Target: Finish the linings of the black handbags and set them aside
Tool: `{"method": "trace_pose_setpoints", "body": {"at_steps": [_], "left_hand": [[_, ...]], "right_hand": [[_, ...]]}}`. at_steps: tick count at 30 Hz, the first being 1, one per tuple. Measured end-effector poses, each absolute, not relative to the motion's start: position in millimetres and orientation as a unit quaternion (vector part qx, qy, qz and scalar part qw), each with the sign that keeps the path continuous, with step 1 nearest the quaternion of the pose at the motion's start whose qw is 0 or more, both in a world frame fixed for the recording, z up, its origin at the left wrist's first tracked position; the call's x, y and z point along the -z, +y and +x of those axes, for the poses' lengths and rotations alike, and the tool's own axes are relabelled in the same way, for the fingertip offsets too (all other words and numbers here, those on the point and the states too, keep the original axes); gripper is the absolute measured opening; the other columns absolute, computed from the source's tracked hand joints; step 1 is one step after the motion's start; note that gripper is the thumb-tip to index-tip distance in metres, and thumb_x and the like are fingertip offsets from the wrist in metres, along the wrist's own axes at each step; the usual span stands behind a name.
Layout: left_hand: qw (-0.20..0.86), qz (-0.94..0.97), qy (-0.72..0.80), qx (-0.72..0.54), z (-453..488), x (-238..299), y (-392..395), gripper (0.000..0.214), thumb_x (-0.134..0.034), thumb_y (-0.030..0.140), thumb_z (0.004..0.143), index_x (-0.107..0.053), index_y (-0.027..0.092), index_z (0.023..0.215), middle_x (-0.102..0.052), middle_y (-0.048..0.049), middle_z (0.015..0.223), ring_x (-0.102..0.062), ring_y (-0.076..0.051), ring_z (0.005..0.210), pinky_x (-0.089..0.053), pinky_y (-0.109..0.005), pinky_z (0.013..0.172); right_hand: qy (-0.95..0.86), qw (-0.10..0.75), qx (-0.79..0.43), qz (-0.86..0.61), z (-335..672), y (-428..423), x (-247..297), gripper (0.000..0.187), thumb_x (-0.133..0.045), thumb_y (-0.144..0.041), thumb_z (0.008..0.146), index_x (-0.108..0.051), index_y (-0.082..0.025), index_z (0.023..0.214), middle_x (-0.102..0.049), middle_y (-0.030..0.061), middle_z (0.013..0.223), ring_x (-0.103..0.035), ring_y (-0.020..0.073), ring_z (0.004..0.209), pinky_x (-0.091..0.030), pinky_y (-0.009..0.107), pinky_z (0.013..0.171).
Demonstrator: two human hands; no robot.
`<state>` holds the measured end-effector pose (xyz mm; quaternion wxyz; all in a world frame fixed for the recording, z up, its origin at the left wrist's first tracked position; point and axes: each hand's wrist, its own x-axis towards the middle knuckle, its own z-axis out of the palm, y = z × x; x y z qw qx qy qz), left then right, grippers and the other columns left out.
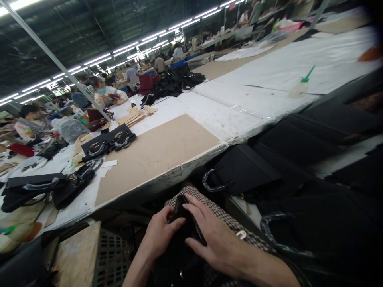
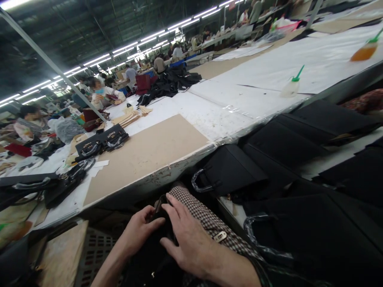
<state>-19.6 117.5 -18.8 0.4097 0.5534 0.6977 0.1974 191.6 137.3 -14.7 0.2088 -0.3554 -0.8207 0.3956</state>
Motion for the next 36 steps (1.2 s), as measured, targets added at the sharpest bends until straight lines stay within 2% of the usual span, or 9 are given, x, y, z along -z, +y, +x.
{"method": "trace_pose_setpoints", "body": {"at_steps": [4, 6, 10, 15, 19, 21, 25, 31, 36], "left_hand": [[0.401, 0.577, 0.686, -0.192, -21.9, 17.5, 127.7, 0.025, -0.060, 0.023, 0.078, -0.067, 0.020, 0.102, -0.072, -0.0018, 0.093, -0.064, -0.020, 0.086, -0.044, -0.026, 0.074], [0.404, 0.584, 0.679, -0.185, -29.4, 12.9, 129.7, 0.022, -0.059, 0.017, 0.074, -0.069, 0.017, 0.093, -0.072, -0.0020, 0.087, -0.064, -0.021, 0.083, -0.045, -0.026, 0.073], [0.471, 0.586, 0.642, -0.150, -51.1, -12.7, 126.3, 0.021, -0.057, 0.015, 0.072, -0.071, 0.016, 0.088, -0.072, -0.0008, 0.083, -0.065, -0.021, 0.082, -0.046, -0.026, 0.073], [0.513, 0.621, 0.583, -0.103, -56.2, -38.2, 122.1, 0.027, -0.054, 0.008, 0.068, -0.070, 0.020, 0.085, -0.068, 0.0005, 0.091, -0.061, -0.018, 0.088, -0.046, -0.025, 0.079], [0.572, 0.563, 0.567, -0.185, -39.7, -25.6, 124.2, 0.042, -0.058, 0.011, 0.074, -0.060, 0.023, 0.115, -0.066, -0.0023, 0.110, -0.059, -0.020, 0.102, -0.046, -0.029, 0.090], [0.570, 0.556, 0.571, -0.198, -32.3, -15.5, 127.4, 0.043, -0.063, 0.017, 0.077, -0.056, 0.024, 0.119, -0.065, -0.0034, 0.113, -0.059, -0.021, 0.104, -0.045, -0.030, 0.091], [0.464, 0.640, 0.587, -0.173, -23.4, 1.1, 137.7, 0.025, -0.069, 0.026, 0.080, -0.061, 0.026, 0.104, -0.065, -0.0009, 0.102, -0.058, -0.019, 0.095, -0.043, -0.026, 0.087], [0.402, 0.716, 0.541, -0.181, -18.0, 18.0, 146.0, 0.009, -0.063, 0.032, 0.086, -0.065, 0.026, 0.093, -0.064, -0.0038, 0.113, -0.059, -0.020, 0.105, -0.043, -0.025, 0.092], [0.392, 0.700, 0.574, -0.163, -13.4, 18.0, 143.6, 0.020, -0.057, 0.038, 0.090, -0.062, 0.023, 0.078, -0.065, -0.0043, 0.109, -0.061, -0.019, 0.100, -0.044, -0.024, 0.089]], "right_hand": [[-0.750, 0.213, -0.463, -0.422, 205.7, 160.5, 21.6, 0.071, -0.065, -0.029, 0.077, -0.036, -0.020, 0.141, -0.053, 0.0122, 0.130, -0.055, 0.0246, 0.115, -0.045, 0.042, 0.102], [-0.732, 0.183, -0.508, -0.416, 220.4, 178.3, 18.9, 0.068, -0.066, -0.026, 0.075, -0.040, -0.019, 0.137, -0.062, 0.0059, 0.106, -0.061, 0.0202, 0.094, -0.050, 0.036, 0.089], [-0.708, 0.151, -0.604, -0.333, 250.7, 209.6, 7.9, 0.063, -0.071, -0.026, 0.072, -0.048, -0.019, 0.131, -0.062, 0.0016, 0.097, -0.060, 0.0169, 0.088, -0.048, 0.029, 0.080], [-0.649, 0.098, -0.712, -0.250, 263.8, 223.3, 19.8, 0.061, -0.079, -0.030, 0.067, -0.058, -0.019, 0.123, -0.063, 0.0025, 0.105, -0.059, 0.0182, 0.099, -0.046, 0.030, 0.088], [-0.596, 0.131, -0.739, -0.287, 265.8, 219.9, 47.0, 0.056, -0.080, -0.034, 0.067, -0.062, -0.017, 0.118, -0.064, 0.0051, 0.110, -0.059, 0.0208, 0.105, -0.046, 0.033, 0.093], [-0.586, 0.147, -0.738, -0.300, 268.3, 218.9, 53.4, 0.057, -0.081, -0.035, 0.067, -0.062, -0.017, 0.118, -0.065, 0.0056, 0.111, -0.059, 0.0214, 0.106, -0.046, 0.034, 0.094], [-0.584, 0.153, -0.735, -0.310, 272.6, 220.1, 50.7, 0.056, -0.082, -0.037, 0.065, -0.064, -0.016, 0.114, -0.067, 0.0052, 0.108, -0.061, 0.0209, 0.102, -0.047, 0.034, 0.092], [-0.589, 0.158, -0.719, -0.333, 275.8, 219.6, 47.9, 0.055, -0.083, -0.038, 0.062, -0.068, -0.018, 0.112, -0.069, 0.0030, 0.103, -0.063, 0.0200, 0.096, -0.049, 0.031, 0.087], [-0.616, 0.159, -0.691, -0.343, 276.5, 215.7, 43.1, 0.046, -0.080, -0.043, 0.068, -0.072, -0.020, 0.108, -0.071, 0.0013, 0.098, -0.064, 0.0196, 0.091, -0.049, 0.027, 0.080]]}}
